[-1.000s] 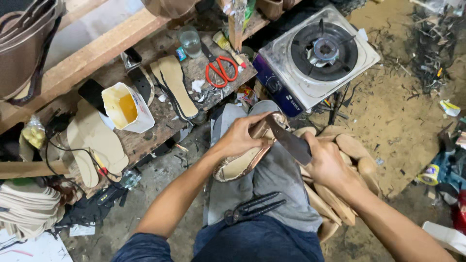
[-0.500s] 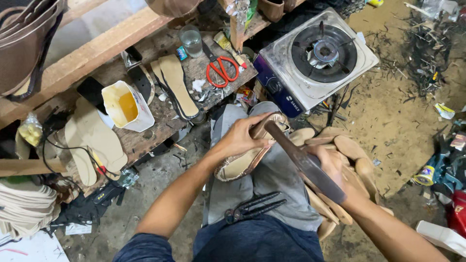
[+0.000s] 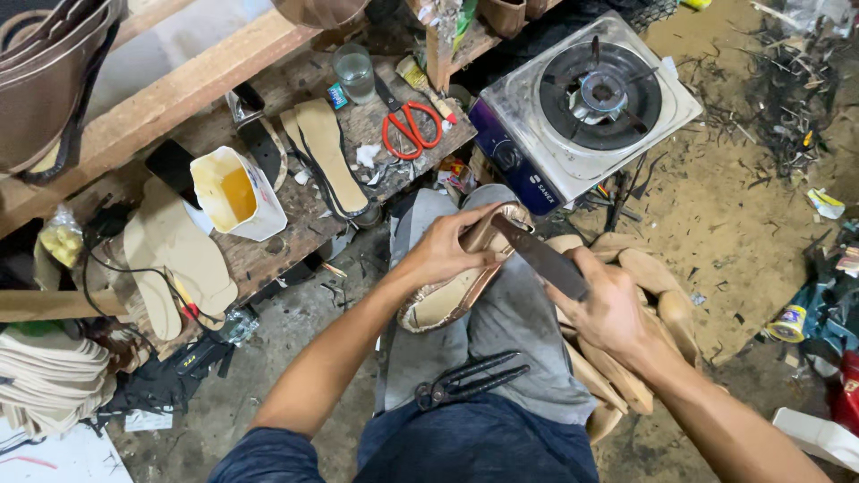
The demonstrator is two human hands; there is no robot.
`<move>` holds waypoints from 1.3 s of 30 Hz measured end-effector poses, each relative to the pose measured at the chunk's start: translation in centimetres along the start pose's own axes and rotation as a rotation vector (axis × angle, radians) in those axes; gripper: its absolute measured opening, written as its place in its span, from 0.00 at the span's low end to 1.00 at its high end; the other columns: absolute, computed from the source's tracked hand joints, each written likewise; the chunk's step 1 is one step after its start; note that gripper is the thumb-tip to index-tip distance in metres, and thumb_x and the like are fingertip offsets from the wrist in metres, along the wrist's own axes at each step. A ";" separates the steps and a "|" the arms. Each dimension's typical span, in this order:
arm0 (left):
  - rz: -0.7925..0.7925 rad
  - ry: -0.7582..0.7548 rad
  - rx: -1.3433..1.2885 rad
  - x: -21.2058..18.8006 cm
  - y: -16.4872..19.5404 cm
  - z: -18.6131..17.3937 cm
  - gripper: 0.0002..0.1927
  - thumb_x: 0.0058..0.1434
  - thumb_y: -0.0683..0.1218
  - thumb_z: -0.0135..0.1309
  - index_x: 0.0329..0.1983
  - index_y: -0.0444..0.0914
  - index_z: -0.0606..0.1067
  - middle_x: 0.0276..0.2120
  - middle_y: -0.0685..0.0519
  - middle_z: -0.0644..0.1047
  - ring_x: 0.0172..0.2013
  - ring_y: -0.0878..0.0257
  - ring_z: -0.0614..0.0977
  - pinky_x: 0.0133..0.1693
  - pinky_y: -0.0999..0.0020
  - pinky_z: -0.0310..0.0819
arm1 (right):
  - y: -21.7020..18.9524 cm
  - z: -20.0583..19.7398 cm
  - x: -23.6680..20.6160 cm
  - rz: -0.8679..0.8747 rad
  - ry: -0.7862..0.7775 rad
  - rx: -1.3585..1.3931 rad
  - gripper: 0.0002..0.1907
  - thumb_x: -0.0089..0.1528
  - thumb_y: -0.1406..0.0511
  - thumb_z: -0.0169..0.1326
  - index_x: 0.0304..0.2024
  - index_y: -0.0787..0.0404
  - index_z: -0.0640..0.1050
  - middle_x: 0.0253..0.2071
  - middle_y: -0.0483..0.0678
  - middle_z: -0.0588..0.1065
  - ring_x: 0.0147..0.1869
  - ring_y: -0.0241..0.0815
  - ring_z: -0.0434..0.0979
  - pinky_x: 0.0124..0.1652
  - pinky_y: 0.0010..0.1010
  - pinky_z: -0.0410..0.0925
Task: The person assembles a slipper by pressing a brown upper onto a wooden shoe last, then uses pliers to crimp the edges. The person picks up a new wooden last, trims a black insole with scissors, and fits the insole and upper onto the last, pressing and crimping the edges to secure them.
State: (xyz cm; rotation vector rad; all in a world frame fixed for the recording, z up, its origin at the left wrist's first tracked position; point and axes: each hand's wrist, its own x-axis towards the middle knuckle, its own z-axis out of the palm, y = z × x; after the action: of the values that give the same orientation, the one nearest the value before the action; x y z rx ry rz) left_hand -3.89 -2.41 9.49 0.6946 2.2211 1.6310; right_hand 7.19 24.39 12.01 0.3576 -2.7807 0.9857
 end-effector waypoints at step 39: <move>-0.021 -0.001 0.003 -0.1 0.5 0.6 0.45 0.49 0.53 0.69 0.71 0.41 0.67 0.64 0.43 0.75 0.61 0.54 0.78 0.61 0.64 0.71 | 0.3 0.7 -0.6 -0.005 0.067 -0.076 0.19 0.56 0.63 0.64 0.45 0.66 0.76 0.31 0.56 0.78 0.33 0.54 0.81 0.33 0.41 0.72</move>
State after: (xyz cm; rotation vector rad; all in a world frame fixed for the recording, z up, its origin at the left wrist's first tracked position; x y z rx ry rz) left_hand -3.40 -1.89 9.80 0.6704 2.2227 1.6179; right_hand 7.62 24.22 11.16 0.3150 -2.7461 0.8717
